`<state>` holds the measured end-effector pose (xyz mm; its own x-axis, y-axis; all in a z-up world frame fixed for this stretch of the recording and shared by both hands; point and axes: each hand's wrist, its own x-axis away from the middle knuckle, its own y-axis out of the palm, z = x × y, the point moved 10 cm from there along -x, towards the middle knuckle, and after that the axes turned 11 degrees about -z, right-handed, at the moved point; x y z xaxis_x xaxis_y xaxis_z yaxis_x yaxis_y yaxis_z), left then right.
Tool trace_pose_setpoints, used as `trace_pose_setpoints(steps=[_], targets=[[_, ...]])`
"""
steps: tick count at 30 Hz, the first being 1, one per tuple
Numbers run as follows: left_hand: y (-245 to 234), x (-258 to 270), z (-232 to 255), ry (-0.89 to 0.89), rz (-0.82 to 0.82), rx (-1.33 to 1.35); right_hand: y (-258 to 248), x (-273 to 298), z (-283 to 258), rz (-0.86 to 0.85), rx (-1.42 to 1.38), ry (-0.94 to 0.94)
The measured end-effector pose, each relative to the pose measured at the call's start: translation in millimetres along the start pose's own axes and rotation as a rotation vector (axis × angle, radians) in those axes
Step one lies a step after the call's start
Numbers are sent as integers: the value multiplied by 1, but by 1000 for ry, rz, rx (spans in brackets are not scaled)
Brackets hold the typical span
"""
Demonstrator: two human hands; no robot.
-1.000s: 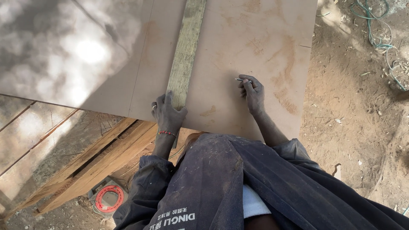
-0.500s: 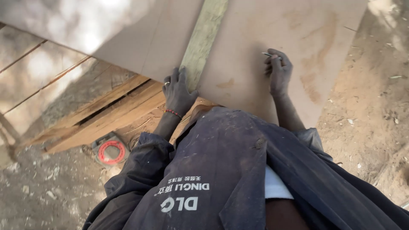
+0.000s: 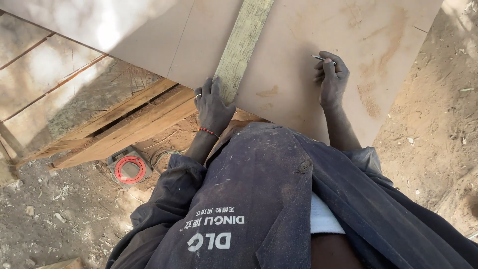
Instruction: The person uses a straight wooden plank as a guide to draw straight lines on a large sheet of plywood with a pencil. They then use a yellow tape measure to measure and mark specific points on the plywood surface.
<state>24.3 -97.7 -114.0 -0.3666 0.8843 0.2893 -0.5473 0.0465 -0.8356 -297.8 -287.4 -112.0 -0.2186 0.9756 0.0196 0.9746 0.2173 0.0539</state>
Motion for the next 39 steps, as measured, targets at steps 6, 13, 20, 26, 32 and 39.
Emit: trace_pose_setpoints(steps=[6, 13, 20, 26, 32, 39], targets=[[0, 2, 2, 31, 21, -7, 2, 0, -4, 10, 3, -20], [-3, 2, 4, 36, 48, 13, 3, 0, -6, 14, -15, -27], [0, 1, 1, 27, 53, 25, 4, 1, -9, -1, -14, -28], [-1, 2, 1, 35, 72, 38, 3, 2, -9, 9, -7, -37], [-5, 5, 5, 21, 53, 47, 6, 4, -15, 18, 24, -13], [-12, 8, 12, 21, 55, 60, 7, 6, -21, 51, 53, 34]])
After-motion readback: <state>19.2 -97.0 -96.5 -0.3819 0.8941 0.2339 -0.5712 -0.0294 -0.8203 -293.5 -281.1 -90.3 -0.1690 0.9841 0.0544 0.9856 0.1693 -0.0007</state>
